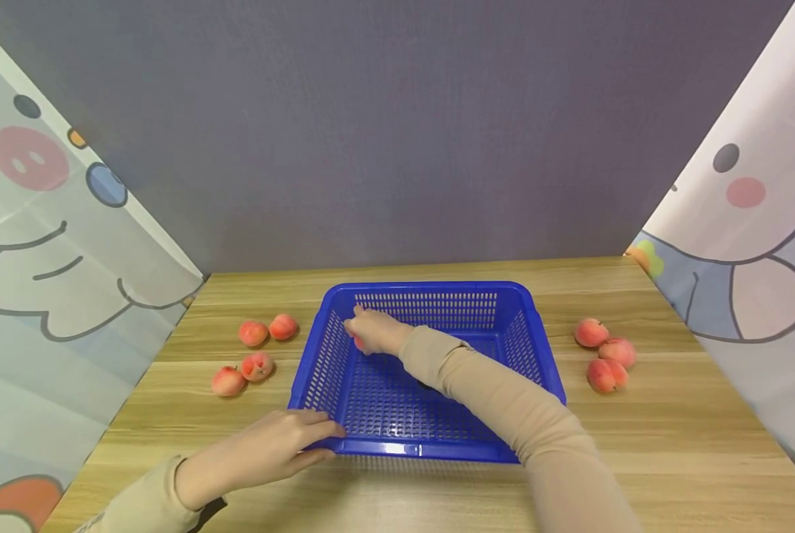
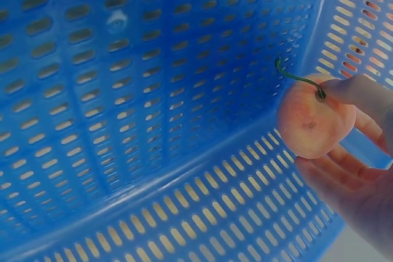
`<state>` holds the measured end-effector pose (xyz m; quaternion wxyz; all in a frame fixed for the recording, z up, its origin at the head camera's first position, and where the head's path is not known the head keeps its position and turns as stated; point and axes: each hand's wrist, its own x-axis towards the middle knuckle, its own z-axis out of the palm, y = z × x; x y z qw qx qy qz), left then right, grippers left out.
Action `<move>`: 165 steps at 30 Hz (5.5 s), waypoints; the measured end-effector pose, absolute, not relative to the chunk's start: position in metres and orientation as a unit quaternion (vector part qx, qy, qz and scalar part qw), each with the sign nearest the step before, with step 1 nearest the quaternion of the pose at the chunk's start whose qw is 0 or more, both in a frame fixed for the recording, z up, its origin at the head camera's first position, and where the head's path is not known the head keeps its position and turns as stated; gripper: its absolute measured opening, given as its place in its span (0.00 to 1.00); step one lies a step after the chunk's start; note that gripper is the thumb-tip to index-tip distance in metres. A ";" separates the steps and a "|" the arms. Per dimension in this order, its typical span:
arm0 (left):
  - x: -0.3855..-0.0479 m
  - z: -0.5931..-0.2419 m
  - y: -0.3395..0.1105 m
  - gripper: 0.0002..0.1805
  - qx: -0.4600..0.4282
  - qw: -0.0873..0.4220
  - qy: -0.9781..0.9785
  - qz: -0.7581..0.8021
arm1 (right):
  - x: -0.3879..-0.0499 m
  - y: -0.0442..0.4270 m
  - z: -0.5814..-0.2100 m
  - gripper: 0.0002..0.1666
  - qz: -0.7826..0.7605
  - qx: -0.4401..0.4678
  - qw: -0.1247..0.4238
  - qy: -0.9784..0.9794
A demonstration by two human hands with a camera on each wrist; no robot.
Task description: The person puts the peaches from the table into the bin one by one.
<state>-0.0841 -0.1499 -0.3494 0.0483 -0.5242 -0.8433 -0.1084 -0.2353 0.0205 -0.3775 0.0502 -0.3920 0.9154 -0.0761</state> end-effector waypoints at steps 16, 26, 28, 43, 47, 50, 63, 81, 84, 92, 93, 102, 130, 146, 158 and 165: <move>-0.084 -0.349 -0.150 0.10 -0.526 0.049 -0.842 -0.112 | -0.234 0.019 -0.381 0.11 -0.061 -0.391 0.038 0.918; -0.084 -0.349 -0.150 0.10 -0.529 0.052 -0.839 -0.114 | -0.234 0.018 -0.382 0.10 -0.067 -0.391 0.037 0.917; -0.084 -0.349 -0.150 0.10 -0.529 0.052 -0.840 -0.114 | -0.234 0.018 -0.382 0.11 -0.065 -0.392 0.037 0.917; -0.085 -0.351 -0.151 0.10 -0.529 0.064 -0.839 -0.112 | -0.232 0.019 -0.376 0.16 -0.049 -0.401 0.044 0.914; -0.085 -0.351 -0.151 0.09 -0.527 0.057 -0.840 -0.113 | -0.230 0.021 -0.369 0.17 -0.048 -0.407 0.043 0.911; -0.085 -0.351 -0.151 0.10 -0.526 0.053 -0.841 -0.114 | -0.228 0.024 -0.361 0.20 -0.046 -0.412 0.037 0.909; -0.085 -0.353 -0.150 0.09 -0.528 0.059 -0.839 -0.116 | -0.212 0.050 -0.324 0.18 -0.047 -0.438 0.021 0.898; -0.084 -0.354 -0.151 0.09 -0.527 0.063 -0.840 -0.117 | -0.194 0.114 -0.292 0.18 -0.079 -0.432 -0.073 0.895; -0.085 -0.355 -0.151 0.09 -0.528 0.066 -0.838 -0.121 | -0.193 0.126 -0.288 0.19 -0.098 -0.428 -0.084 0.895; -0.084 -0.356 -0.151 0.09 -0.530 0.072 -0.836 -0.122 | -0.195 0.159 -0.277 0.19 -0.121 -0.433 -0.160 0.879; -0.084 -0.356 -0.151 0.09 -0.530 0.073 -0.836 -0.121 | -0.195 0.163 -0.276 0.19 -0.124 -0.429 -0.166 0.879; -0.085 -0.357 -0.151 0.09 -0.525 0.069 -0.841 -0.114 | -0.195 0.196 -0.268 0.18 -0.137 -0.380 -0.176 0.898; -0.086 -0.361 -0.152 0.09 -0.531 0.078 -0.834 -0.129 | -0.187 0.296 -0.292 0.16 -0.137 -0.246 -0.164 0.945; -0.086 -0.360 -0.151 0.09 -0.530 0.076 -0.835 -0.128 | -0.196 0.331 -0.330 0.15 -0.128 -0.253 -0.134 0.949; -0.085 -0.360 -0.150 0.09 -0.525 0.077 -0.839 -0.121 | -0.203 0.342 -0.345 0.15 -0.101 -0.206 -0.044 0.972; -0.085 -0.361 -0.150 0.09 -0.524 0.078 -0.840 -0.116 | -0.204 0.347 -0.355 0.16 -0.121 -0.187 -0.010 0.975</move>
